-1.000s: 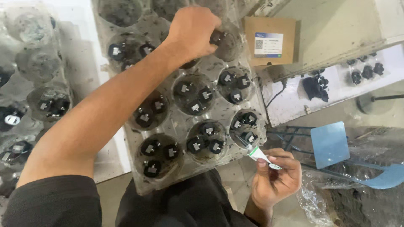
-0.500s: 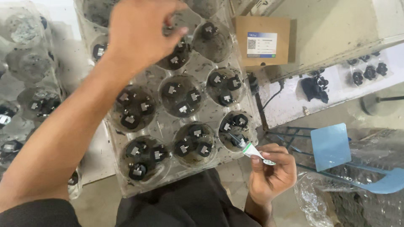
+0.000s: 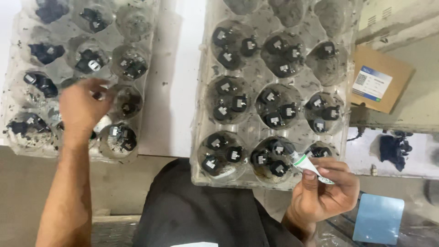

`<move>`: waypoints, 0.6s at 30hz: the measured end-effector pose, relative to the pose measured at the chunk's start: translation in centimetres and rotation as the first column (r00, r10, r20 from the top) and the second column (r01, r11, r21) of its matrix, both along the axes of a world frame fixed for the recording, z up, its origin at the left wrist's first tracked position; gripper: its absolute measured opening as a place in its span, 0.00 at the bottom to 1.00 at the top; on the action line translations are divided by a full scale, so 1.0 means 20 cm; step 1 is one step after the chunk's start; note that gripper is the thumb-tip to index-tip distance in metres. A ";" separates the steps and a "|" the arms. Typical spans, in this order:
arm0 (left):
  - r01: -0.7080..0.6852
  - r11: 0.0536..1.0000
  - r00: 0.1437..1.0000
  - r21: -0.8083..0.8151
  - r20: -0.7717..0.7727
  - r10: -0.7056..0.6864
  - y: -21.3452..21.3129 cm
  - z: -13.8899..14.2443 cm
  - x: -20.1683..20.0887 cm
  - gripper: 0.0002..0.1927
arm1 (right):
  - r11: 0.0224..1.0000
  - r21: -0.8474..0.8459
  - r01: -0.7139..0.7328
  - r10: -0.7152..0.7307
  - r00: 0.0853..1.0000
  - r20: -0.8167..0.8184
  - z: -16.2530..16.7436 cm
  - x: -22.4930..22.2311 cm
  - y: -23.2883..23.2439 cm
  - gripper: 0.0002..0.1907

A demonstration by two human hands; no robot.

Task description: The person picks black plastic plug components one at a time from plastic trays and squeezes adhesive from a small tube onto each component, then places it back in the tray. They occasionally wipe the tube with a cloth and reach across trays to select the next part.

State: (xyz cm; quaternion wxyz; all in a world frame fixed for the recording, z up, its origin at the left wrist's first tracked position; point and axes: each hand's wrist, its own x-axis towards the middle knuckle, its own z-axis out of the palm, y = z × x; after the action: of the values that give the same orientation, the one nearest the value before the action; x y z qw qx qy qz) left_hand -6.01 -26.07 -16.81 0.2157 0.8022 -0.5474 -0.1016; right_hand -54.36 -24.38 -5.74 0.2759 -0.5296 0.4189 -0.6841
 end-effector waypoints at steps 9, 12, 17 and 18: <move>-0.213 0.902 0.976 0.375 0.128 0.177 0.03 -0.28 -0.03 0.30 | 0.996 -0.025 -0.082 0.083 0.996 0.025 -0.03 0.33 0.03 0.15; -0.202 0.903 0.978 0.378 0.126 0.166 0.03 -0.24 -0.02 0.27 | 0.999 -0.035 -0.022 0.023 0.998 0.052 -0.03 0.38 0.05 0.14; -0.154 0.979 0.944 -0.130 -0.311 0.107 0.13 -0.04 -0.05 0.14 | 0.999 0.046 0.006 -0.011 0.995 0.097 0.00 0.43 0.08 0.12; -0.191 0.972 0.843 -0.135 -0.530 0.092 0.15 0.01 -0.08 0.13 | 0.998 0.067 -0.006 0.001 0.997 0.081 0.00 0.44 0.08 0.11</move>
State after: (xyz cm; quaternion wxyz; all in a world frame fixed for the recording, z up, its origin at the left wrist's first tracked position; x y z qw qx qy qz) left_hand -7.62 -23.14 -16.59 0.4352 0.7598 -0.4147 -0.2476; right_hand -45.47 -22.72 -5.68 0.3112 -0.4926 0.4293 -0.6900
